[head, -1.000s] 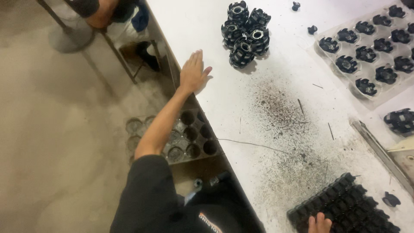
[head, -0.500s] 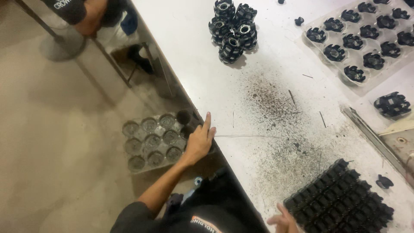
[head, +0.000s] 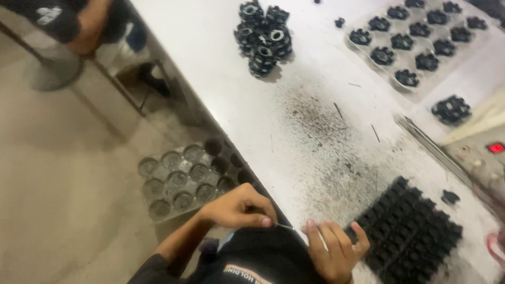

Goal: The person arranges black plastic component holders into a grid tray on the workbench, then uses a soldering iron to solder each component in the tray one by one, working across the rows. The person briefly pauses to stretch their hands before resuming soldering.

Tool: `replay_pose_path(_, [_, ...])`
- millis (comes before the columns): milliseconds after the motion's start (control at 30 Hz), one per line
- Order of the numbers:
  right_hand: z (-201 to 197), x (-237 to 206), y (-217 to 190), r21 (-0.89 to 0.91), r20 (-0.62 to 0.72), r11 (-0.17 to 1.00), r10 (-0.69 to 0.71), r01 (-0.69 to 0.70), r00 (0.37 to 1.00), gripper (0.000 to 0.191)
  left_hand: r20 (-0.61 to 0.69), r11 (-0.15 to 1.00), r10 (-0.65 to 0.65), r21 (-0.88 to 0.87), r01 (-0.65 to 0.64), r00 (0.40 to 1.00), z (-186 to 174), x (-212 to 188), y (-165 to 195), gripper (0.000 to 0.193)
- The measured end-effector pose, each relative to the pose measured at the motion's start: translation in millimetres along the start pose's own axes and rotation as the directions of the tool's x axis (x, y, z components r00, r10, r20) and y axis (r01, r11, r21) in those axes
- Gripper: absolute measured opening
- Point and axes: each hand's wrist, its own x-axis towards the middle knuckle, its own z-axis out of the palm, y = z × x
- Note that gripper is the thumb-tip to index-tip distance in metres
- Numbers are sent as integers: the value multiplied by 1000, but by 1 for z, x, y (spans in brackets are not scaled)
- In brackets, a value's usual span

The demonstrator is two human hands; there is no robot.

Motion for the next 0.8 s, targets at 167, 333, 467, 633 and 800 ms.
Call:
replay_pose_path(167, [-62, -50, 48, 14, 74, 997, 77, -78, 994, 13, -51, 958, -199, -219, 183, 979, -17, 4, -52, 26])
replay_pose_path(333, [-178, -148, 97, -545, -171, 749, 341, -377, 924, 26, -38, 850, -485, 216, 481, 874, -30, 16, -163, 32])
replay_pose_path(467, [-262, -253, 84, -475, -616, 411, 476, -778, 628, 38, -167, 660, -702, 213, 721, 692, -36, 23, -188, 37])
replay_pose_path(633, [-280, -321, 62, -87, -798, 163, 579, -983, 167, 29, -685, 712, -405, 178, 679, 605, -112, -10, -119, 36])
replay_pose_path(800, [-295, -308, 52, 41, -750, 296, 641, -954, 166, 23, -636, 774, -266, 307, 554, 724, -153, -20, -87, 25])
